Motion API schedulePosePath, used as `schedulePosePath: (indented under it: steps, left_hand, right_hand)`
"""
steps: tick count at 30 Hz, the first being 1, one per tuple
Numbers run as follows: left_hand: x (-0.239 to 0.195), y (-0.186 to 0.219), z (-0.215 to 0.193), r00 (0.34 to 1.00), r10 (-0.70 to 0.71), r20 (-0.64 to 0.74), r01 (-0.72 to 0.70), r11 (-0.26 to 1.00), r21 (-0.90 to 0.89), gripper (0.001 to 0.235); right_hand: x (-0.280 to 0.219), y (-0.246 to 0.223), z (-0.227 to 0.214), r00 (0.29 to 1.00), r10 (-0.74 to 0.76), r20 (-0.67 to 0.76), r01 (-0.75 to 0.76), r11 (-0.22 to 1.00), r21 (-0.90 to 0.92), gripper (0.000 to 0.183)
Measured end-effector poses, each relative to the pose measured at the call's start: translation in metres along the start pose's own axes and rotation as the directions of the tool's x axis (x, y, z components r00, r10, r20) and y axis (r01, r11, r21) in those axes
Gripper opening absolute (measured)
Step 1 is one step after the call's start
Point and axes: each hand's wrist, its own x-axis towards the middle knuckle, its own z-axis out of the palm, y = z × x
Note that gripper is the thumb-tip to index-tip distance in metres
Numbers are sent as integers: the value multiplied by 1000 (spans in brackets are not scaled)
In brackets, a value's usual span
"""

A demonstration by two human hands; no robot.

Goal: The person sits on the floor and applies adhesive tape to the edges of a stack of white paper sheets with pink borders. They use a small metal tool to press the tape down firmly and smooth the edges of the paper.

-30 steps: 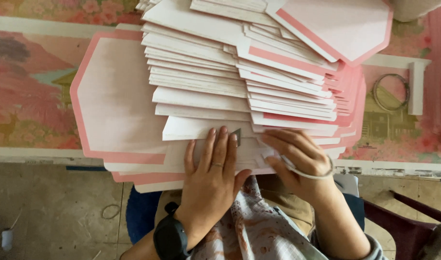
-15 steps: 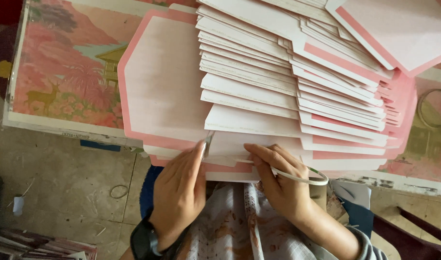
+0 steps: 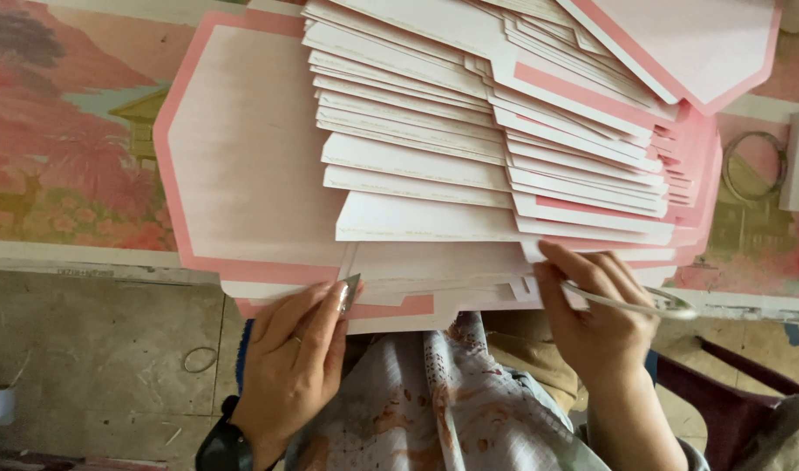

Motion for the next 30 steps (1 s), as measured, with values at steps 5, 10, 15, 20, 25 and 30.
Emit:
schedulePosePath:
  steps: [5, 10, 15, 20, 25, 30]
  left_hand:
    - [18, 21, 7, 999, 47, -5, -46, 996, 81, 45]
    - [58, 64, 38, 995, 97, 5, -95, 981, -169, 67]
    - [81, 89, 40, 932, 361, -30, -342, 848, -404, 57]
    - [64, 81, 23, 924, 376, 74, -344, 898, -274, 50]
    - [52, 71, 37, 958, 198, 208, -212, 976, 48, 64]
    - [62, 75, 29, 964, 219, 153, -229, 972, 50, 56]
  right_hand:
    - [-6, 11, 15, 994, -110, -7, 109, 987, -116, 14]
    - [-3, 11, 14, 992, -128, -5, 126, 985, -117, 10]
    - [19, 0, -18, 983, -119, 141, 102, 987, 122, 10]
    - [19, 11, -37, 958, -248, 145, 232, 965, 120, 34]
    - [9, 25, -12, 958, -245, 149, 237, 969, 70, 39]
    - [22, 29, 14, 962, -256, 95, 246, 963, 107, 31]
